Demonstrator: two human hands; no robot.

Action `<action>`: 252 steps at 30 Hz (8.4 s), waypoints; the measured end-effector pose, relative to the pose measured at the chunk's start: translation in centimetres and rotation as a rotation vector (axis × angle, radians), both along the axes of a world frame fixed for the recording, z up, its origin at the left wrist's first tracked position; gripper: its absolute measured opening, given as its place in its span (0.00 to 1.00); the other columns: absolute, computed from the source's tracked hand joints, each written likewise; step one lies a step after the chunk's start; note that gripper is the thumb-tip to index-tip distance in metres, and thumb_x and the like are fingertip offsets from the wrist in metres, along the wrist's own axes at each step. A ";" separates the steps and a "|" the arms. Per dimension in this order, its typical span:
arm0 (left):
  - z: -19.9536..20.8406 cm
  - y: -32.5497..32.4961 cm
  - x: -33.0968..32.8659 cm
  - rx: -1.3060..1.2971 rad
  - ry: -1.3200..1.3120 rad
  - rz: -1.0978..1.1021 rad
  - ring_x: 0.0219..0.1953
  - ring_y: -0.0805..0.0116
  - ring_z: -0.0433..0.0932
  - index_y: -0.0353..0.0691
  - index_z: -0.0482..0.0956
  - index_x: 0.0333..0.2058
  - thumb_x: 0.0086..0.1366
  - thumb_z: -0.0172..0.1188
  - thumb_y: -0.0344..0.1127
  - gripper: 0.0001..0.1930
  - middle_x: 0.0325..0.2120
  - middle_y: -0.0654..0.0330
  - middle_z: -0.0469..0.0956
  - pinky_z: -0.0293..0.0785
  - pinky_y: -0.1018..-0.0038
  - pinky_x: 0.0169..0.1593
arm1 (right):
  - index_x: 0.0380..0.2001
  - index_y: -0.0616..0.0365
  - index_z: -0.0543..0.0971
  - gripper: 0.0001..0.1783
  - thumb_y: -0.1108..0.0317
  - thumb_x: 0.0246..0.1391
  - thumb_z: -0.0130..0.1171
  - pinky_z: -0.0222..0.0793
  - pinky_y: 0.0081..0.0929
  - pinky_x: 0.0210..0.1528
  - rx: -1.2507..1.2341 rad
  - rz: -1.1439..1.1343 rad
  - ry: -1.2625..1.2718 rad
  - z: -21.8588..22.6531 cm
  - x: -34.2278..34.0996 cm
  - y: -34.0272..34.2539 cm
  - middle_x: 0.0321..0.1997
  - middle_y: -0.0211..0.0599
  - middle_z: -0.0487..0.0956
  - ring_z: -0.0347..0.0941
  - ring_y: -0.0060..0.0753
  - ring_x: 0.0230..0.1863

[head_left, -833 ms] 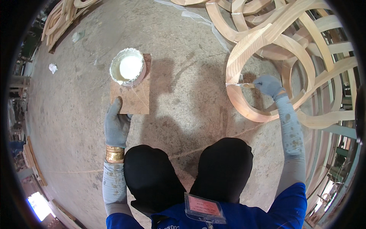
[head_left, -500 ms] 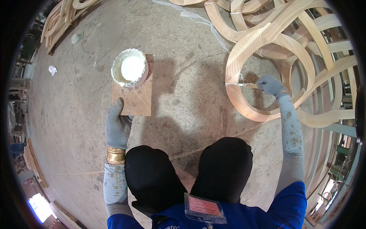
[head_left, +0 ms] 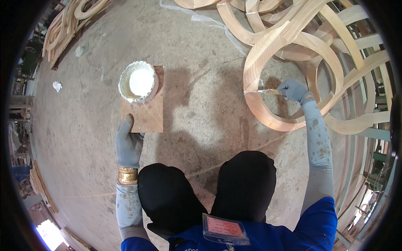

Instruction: The person applies white glue to the joints of wooden chair frames using a brush. They dip the brush into a container of glue and carefully coat the edges of the curved wooden pieces before assembling them.

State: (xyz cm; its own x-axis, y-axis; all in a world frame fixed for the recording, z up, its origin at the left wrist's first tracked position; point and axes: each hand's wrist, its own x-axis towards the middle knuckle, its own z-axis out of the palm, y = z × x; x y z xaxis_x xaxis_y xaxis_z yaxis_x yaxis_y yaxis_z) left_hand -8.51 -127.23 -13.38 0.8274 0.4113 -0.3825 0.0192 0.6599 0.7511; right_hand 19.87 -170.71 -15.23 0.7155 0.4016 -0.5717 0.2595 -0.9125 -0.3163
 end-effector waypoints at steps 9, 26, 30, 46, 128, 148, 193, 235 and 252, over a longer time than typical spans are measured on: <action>0.6 -0.8 0.5 -0.024 0.037 0.025 0.46 0.66 0.74 0.36 0.66 0.53 0.66 0.51 0.36 0.18 0.47 0.56 0.73 0.73 0.70 0.45 | 0.31 0.57 0.81 0.10 0.65 0.48 0.55 0.67 0.25 0.21 0.158 -0.233 0.054 -0.9 -1.8 -2.1 0.17 0.36 0.76 0.69 0.27 0.15; 3.5 -6.6 7.9 0.733 0.099 -0.570 0.30 0.75 0.74 0.32 0.77 0.41 0.62 0.55 0.37 0.14 0.29 0.62 0.76 0.73 0.76 0.35 | 0.40 0.52 0.78 0.13 0.70 0.50 0.53 0.69 0.35 0.29 0.194 0.276 -0.676 10.3 -12.2 7.3 0.24 0.36 0.74 0.74 0.42 0.26; 4.7 -8.5 9.0 0.822 0.057 -0.619 0.31 0.74 0.75 0.29 0.76 0.43 0.63 0.55 0.36 0.15 0.30 0.61 0.77 0.74 0.76 0.35 | 0.38 0.52 0.79 0.12 0.68 0.50 0.53 0.70 0.35 0.28 0.119 0.371 -0.681 10.1 -11.6 6.9 0.25 0.39 0.75 0.75 0.43 0.25; 2.6 -9.2 10.2 0.730 0.019 -0.662 0.32 0.74 0.74 0.32 0.75 0.43 0.61 0.58 0.42 0.19 0.33 0.62 0.76 0.74 0.75 0.38 | 0.43 0.54 0.79 0.15 0.70 0.52 0.52 0.69 0.20 0.28 0.839 -0.312 0.337 6.2 -12.6 3.7 0.21 0.30 0.75 0.68 0.19 0.20; -0.3 -5.7 10.9 0.394 0.234 -0.317 0.39 0.66 0.77 0.34 0.71 0.47 0.62 0.56 0.39 0.19 0.39 0.58 0.76 0.76 0.68 0.43 | 0.24 0.49 0.82 0.08 0.67 0.48 0.53 0.72 0.36 0.33 -0.342 0.281 -0.475 -1.3 -3.7 3.0 0.27 0.40 0.80 0.78 0.42 0.33; 0.4 -2.4 7.5 0.372 0.264 0.022 0.42 0.70 0.75 0.36 0.71 0.47 0.62 0.57 0.37 0.17 0.40 0.60 0.75 0.75 0.71 0.42 | 0.26 0.52 0.81 0.12 0.57 0.43 0.56 0.70 0.32 0.32 0.206 0.093 -0.040 -4.7 3.1 -4.2 0.23 0.38 0.79 0.76 0.37 0.27; 3.2 -2.4 4.3 0.418 0.317 0.230 0.42 0.72 0.76 0.36 0.73 0.45 0.63 0.56 0.37 0.15 0.41 0.61 0.76 0.75 0.75 0.42 | 0.21 0.55 0.82 0.12 0.59 0.36 0.59 0.62 0.24 0.23 0.284 0.306 0.351 -10.9 11.8 -3.0 0.15 0.32 0.75 0.68 0.24 0.18; 3.5 1.5 1.0 0.246 0.022 0.071 0.50 0.67 0.73 0.34 0.66 0.52 0.66 0.51 0.35 0.18 0.47 0.57 0.73 0.70 0.70 0.53 | 0.18 0.51 0.80 0.08 0.65 0.44 0.54 0.69 0.37 0.25 -0.260 0.340 -0.710 -4.0 -4.9 3.5 0.20 0.39 0.78 0.77 0.42 0.24; 3.4 2.1 0.5 0.192 -0.063 0.054 0.45 0.68 0.76 0.35 0.71 0.47 0.67 0.49 0.35 0.13 0.44 0.59 0.75 0.75 0.71 0.47 | 0.22 0.53 0.82 0.08 0.67 0.44 0.54 0.71 0.38 0.28 -0.308 0.301 -0.728 -3.4 -5.7 4.7 0.24 0.42 0.79 0.78 0.43 0.29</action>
